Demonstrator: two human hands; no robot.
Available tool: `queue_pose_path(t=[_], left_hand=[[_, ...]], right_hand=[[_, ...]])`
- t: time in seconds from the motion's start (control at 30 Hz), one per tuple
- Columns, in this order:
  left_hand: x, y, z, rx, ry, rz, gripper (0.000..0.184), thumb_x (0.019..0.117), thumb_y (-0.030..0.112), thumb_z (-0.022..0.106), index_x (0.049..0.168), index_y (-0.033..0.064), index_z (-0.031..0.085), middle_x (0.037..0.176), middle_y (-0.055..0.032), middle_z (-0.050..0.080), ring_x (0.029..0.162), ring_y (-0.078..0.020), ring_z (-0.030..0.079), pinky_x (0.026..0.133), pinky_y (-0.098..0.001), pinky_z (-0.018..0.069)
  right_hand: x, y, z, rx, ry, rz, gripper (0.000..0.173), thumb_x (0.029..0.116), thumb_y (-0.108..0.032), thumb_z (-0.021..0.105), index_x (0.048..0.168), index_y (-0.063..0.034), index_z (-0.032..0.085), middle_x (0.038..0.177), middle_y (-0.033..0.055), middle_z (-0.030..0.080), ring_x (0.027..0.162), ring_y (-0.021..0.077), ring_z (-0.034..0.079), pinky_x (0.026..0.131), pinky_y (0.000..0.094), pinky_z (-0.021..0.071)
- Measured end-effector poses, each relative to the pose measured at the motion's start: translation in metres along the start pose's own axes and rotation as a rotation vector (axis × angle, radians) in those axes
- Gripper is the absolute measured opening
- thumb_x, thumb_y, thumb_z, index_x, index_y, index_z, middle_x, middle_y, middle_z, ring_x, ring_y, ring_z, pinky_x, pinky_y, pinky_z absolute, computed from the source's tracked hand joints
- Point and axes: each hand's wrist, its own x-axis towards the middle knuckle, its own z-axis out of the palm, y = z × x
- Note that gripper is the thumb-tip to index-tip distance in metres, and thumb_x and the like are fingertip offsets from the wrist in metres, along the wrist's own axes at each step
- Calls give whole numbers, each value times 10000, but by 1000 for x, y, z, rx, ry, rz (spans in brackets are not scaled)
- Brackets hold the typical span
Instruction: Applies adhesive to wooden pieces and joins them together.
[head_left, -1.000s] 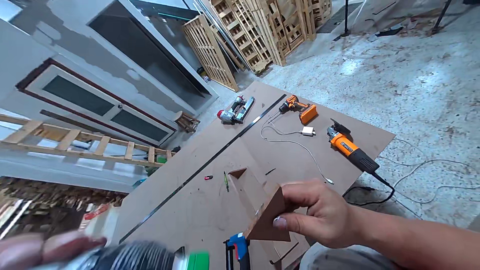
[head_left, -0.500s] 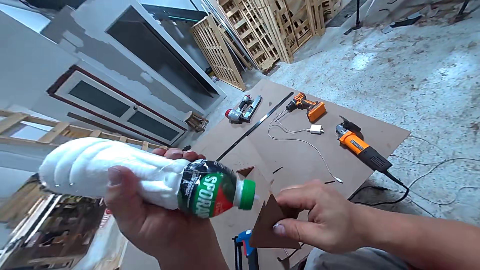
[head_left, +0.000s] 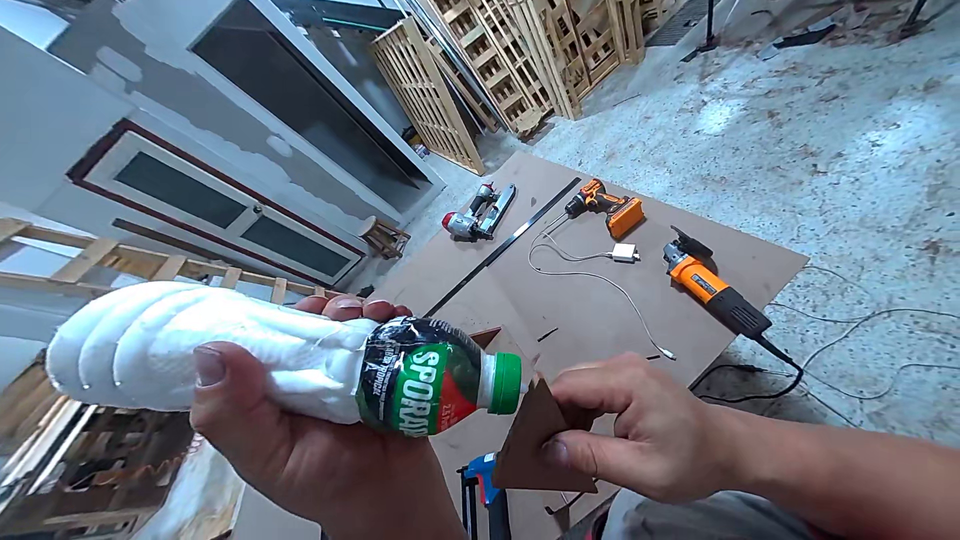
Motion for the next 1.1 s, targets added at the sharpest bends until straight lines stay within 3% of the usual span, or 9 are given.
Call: queue_pose_path(t=[0.43, 0.63, 0.9, 1.1], left_hand=[[-4, 4, -2, 20, 22, 49, 390, 1095, 371, 345, 1209, 47, 530, 1046, -146, 652, 982, -282, 692, 883, -463, 598], [-6, 11, -11, 106, 52, 107, 416, 1109, 371, 273, 1230, 58, 519, 1065, -138, 652, 993, -282, 688, 891, -462, 595], [-8, 20, -22, 80, 44, 107, 397, 1091, 382, 348, 1219, 53, 529, 1063, -137, 648, 986, -276, 686, 882, -461, 598], [-10, 27, -29, 104, 75, 119, 408, 1096, 380, 335, 1218, 50, 542, 1051, -138, 668, 975, -277, 699, 878, -462, 603]], right_hand=[[2, 0, 3, 22, 34, -25, 211, 1031, -178, 628, 1081, 11, 707, 947, 45, 733, 867, 72, 713, 793, 253, 624], [5, 2, 5, 37, 42, -28, 184, 1024, -145, 635, 1103, 4, 709, 961, 39, 740, 884, 83, 720, 803, 264, 634], [9, 3, 8, 26, 69, -19, 186, 1020, -154, 642, 1117, -10, 711, 966, 25, 744, 884, 88, 724, 806, 269, 639], [12, 4, 9, 40, 65, -10, 185, 1017, -148, 646, 1130, -14, 708, 965, 25, 746, 875, 95, 727, 798, 277, 644]])
